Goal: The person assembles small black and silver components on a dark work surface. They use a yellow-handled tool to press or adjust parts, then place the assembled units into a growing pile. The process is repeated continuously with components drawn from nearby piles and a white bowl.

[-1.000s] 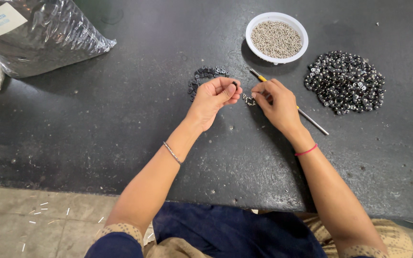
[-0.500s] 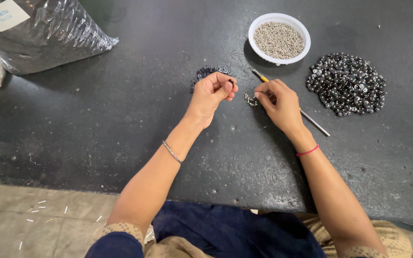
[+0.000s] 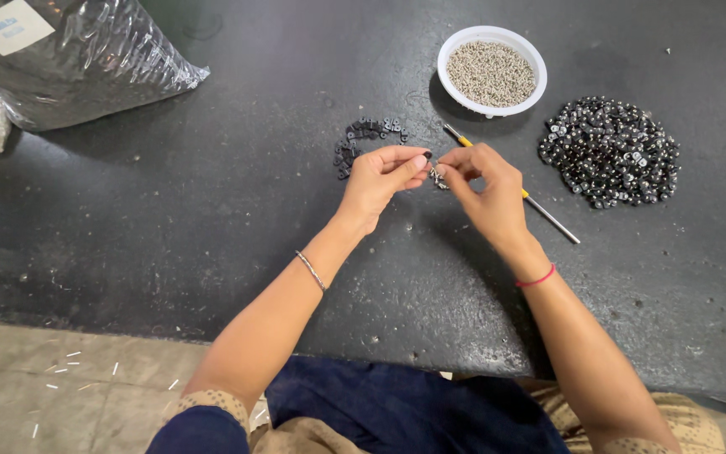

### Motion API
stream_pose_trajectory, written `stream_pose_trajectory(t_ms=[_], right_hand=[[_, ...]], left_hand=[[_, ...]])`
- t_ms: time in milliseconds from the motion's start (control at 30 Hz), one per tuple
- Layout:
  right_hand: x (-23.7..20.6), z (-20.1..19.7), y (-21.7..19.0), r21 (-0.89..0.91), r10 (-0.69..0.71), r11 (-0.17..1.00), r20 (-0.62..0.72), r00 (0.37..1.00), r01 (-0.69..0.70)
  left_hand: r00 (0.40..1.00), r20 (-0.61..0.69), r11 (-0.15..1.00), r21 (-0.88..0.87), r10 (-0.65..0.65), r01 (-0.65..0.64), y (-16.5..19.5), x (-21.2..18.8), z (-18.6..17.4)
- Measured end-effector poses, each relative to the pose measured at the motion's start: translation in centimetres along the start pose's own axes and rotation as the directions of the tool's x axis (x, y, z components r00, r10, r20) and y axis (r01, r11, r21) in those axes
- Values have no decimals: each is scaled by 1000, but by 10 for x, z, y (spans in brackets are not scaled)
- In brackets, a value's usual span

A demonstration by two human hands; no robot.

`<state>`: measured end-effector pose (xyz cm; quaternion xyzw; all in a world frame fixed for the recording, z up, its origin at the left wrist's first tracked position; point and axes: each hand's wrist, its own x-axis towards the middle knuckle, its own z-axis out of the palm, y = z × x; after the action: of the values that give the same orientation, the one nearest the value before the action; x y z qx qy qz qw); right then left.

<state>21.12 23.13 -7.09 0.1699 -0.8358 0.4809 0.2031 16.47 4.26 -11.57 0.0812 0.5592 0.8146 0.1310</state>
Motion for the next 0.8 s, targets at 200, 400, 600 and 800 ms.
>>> stream_pose_trajectory(t_ms=[200,400,600,800], right_hand=[[4,-6,4,-21,32,999,10,999,-32],[3,-5,6,-9,42,999,19,999,-41],[-1,0,8,27,60,998,18,998,-60],[0,-3,11,271,203,934,129,971,-231]], left_hand=[[1000,9,1000,-11,-6,6,-1,4,7],[1000,24,1000,5,-5,5,-4,5,6],[999,47,1000,8,-4,3,-11,5,1],[995,97,999,38,14,-18,-10,8,-4]])
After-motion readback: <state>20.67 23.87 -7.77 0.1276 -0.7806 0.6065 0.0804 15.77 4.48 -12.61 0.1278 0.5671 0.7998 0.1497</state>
